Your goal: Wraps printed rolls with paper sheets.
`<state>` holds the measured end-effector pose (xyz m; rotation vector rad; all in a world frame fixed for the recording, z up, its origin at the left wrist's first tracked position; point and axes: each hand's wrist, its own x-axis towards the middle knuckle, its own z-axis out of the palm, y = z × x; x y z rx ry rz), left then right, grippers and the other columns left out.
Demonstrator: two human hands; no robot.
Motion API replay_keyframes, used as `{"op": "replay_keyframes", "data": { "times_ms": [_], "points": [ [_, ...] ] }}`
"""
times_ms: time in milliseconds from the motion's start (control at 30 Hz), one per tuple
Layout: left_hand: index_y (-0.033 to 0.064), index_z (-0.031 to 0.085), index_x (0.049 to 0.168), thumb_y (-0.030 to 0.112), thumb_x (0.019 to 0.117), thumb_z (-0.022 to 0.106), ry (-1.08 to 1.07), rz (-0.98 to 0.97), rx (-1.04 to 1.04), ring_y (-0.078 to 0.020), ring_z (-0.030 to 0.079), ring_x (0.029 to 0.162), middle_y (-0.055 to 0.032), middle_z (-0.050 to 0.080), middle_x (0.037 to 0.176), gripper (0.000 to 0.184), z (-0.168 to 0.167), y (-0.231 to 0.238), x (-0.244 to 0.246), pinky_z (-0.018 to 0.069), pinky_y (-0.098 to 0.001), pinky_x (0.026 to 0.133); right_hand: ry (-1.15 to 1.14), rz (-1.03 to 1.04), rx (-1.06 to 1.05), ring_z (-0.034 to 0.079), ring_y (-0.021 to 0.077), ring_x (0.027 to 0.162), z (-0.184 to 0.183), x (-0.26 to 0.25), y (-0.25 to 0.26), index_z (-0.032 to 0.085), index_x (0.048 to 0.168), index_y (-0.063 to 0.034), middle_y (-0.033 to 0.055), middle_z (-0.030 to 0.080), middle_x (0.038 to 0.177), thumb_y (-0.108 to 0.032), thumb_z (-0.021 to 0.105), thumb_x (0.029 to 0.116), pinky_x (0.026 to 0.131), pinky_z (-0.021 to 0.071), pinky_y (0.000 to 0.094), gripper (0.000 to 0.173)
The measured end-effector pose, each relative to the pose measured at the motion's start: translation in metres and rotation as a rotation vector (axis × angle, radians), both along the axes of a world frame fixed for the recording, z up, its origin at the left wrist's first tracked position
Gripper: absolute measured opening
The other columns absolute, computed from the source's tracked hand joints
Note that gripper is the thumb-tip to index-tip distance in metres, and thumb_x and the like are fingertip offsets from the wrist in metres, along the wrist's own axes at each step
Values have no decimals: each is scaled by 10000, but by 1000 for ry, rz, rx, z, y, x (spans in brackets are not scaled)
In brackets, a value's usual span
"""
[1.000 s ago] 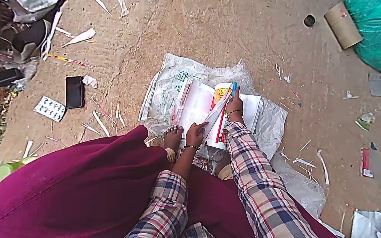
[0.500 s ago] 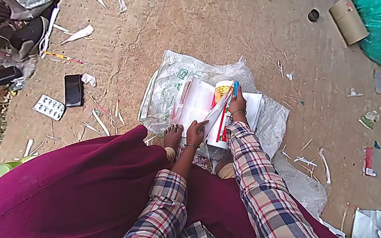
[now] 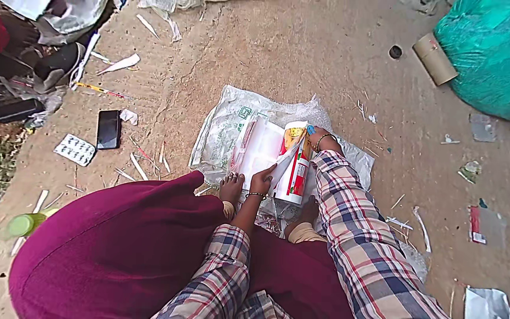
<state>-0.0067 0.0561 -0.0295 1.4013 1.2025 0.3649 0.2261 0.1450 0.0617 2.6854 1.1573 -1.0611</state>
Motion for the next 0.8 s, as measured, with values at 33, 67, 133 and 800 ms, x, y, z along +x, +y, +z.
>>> {"op": "replay_keyframes", "data": {
  "times_ms": [33, 67, 133, 800],
  "points": [
    [135, 587, 1466, -9, 1011, 544, 17, 26, -2, -279, 582, 1349, -120, 635, 1427, 479, 1, -1, -4, 392, -435, 1179, 14, 45, -52, 609, 418, 1172, 7, 1, -3, 453, 1510, -15, 298, 581, 1348, -105, 495, 1050, 964, 476, 605, 471],
    [133, 590, 1462, -1, 1011, 550, 33, 76, -6, -285, 584, 1344, -128, 638, 1421, 472, 0, -2, -9, 393, -440, 1175, 45, 58, -72, 603, 353, 1018, 13, 2, -9, 461, 1501, -30, 267, 595, 1255, -97, 474, 1065, 870, 480, 541, 441],
    [182, 569, 1485, 50, 1020, 563, 117, 191, -25, -260, 565, 1363, -106, 638, 1424, 483, -7, -2, -28, 359, -440, 1195, 133, -52, 28, 519, 208, 737, 10, 4, -31, 402, 1558, -113, 169, 584, 1060, -142, 413, 1100, 659, 452, 383, 459],
    [119, 502, 1534, 187, 1017, 534, 1080, -779, 319, -335, -74, 1607, -161, 149, 1727, 523, -57, 37, -1, -106, -618, 1252, -16, -325, 433, 582, 461, 1259, -88, -62, -152, 1, 1673, -122, 319, 464, 1484, -157, 839, 839, 1003, 514, 574, 1183]
  ]
}}
